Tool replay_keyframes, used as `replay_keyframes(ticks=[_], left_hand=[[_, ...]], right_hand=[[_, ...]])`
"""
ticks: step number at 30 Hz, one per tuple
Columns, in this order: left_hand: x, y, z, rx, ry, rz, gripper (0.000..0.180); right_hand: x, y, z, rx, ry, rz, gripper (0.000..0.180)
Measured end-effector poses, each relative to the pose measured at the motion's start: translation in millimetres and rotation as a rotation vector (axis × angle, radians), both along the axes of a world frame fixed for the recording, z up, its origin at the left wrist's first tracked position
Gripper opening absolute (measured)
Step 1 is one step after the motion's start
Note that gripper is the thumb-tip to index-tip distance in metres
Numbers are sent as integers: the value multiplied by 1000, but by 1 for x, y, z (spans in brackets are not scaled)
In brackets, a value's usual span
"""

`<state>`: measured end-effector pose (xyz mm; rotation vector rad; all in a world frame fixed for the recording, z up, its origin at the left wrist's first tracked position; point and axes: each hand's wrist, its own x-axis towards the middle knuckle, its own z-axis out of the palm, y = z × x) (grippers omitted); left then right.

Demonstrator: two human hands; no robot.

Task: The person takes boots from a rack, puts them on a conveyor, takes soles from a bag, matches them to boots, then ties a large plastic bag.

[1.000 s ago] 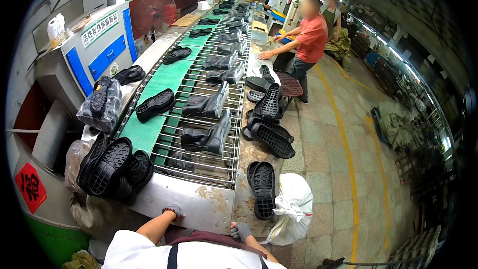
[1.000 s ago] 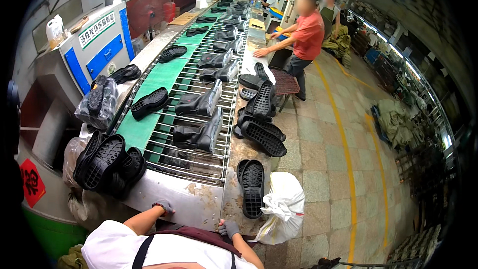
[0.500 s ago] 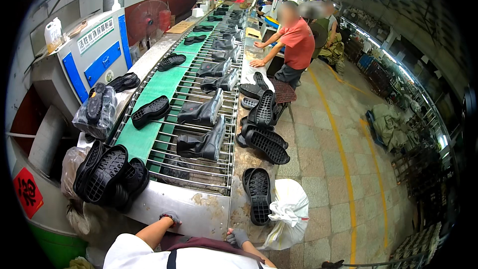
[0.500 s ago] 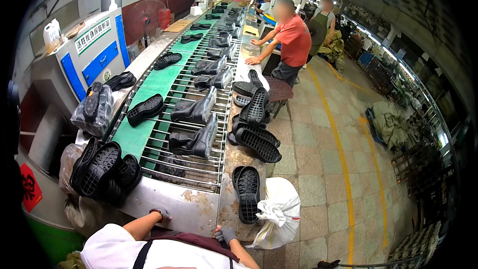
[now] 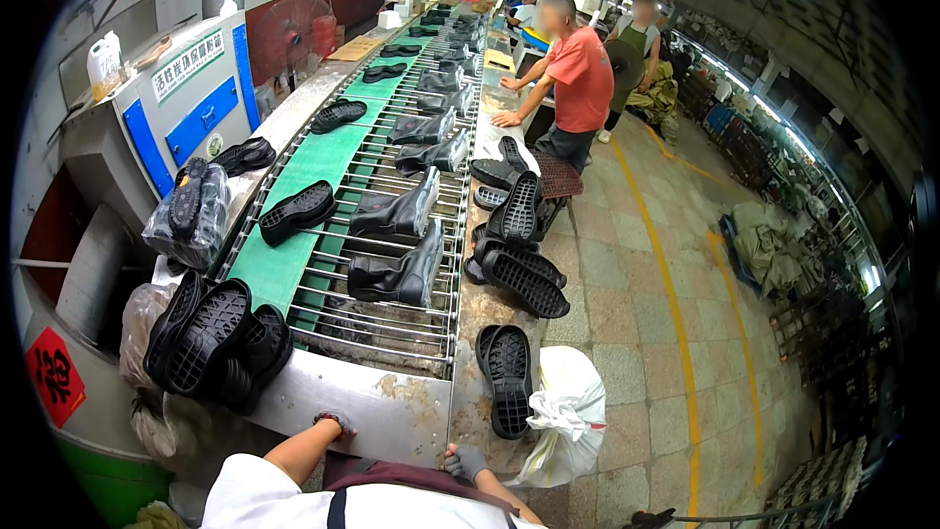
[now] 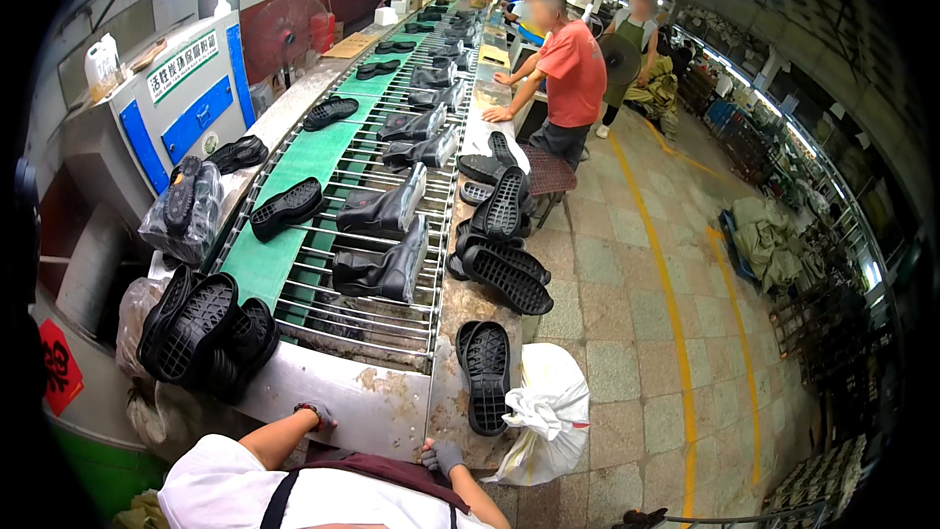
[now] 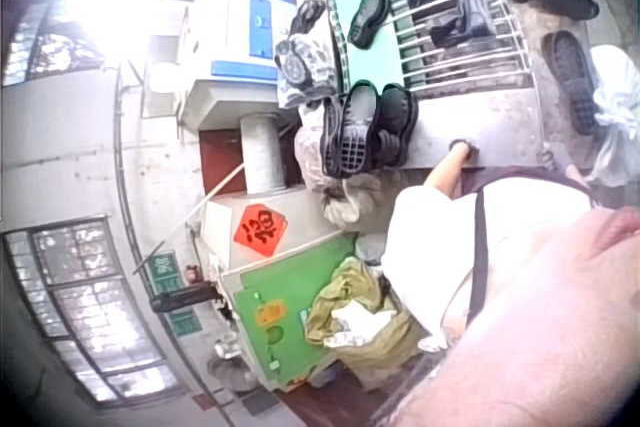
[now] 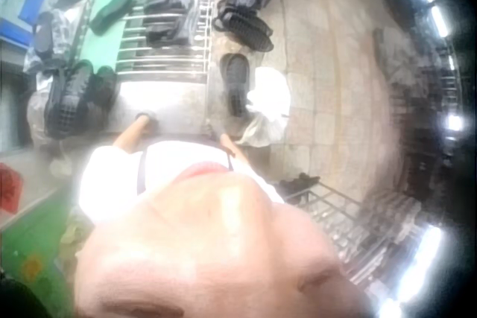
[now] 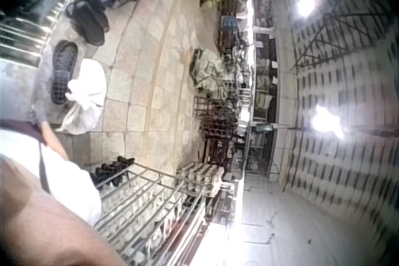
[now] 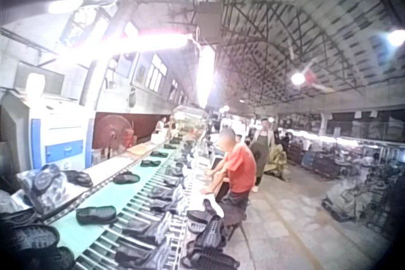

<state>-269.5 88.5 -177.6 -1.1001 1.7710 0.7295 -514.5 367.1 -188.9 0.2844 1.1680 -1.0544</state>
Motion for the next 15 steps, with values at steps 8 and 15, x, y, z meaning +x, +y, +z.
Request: replay_keyframes(ticks=[8, 15], left_hand=[[-4, -1, 2, 38, -91, 33, 56], [3, 1, -16, 3, -77, -63, 57]], right_hand=[[4, -7, 25, 41, 98, 58, 24], [4, -7, 23, 31, 55, 47, 25]])
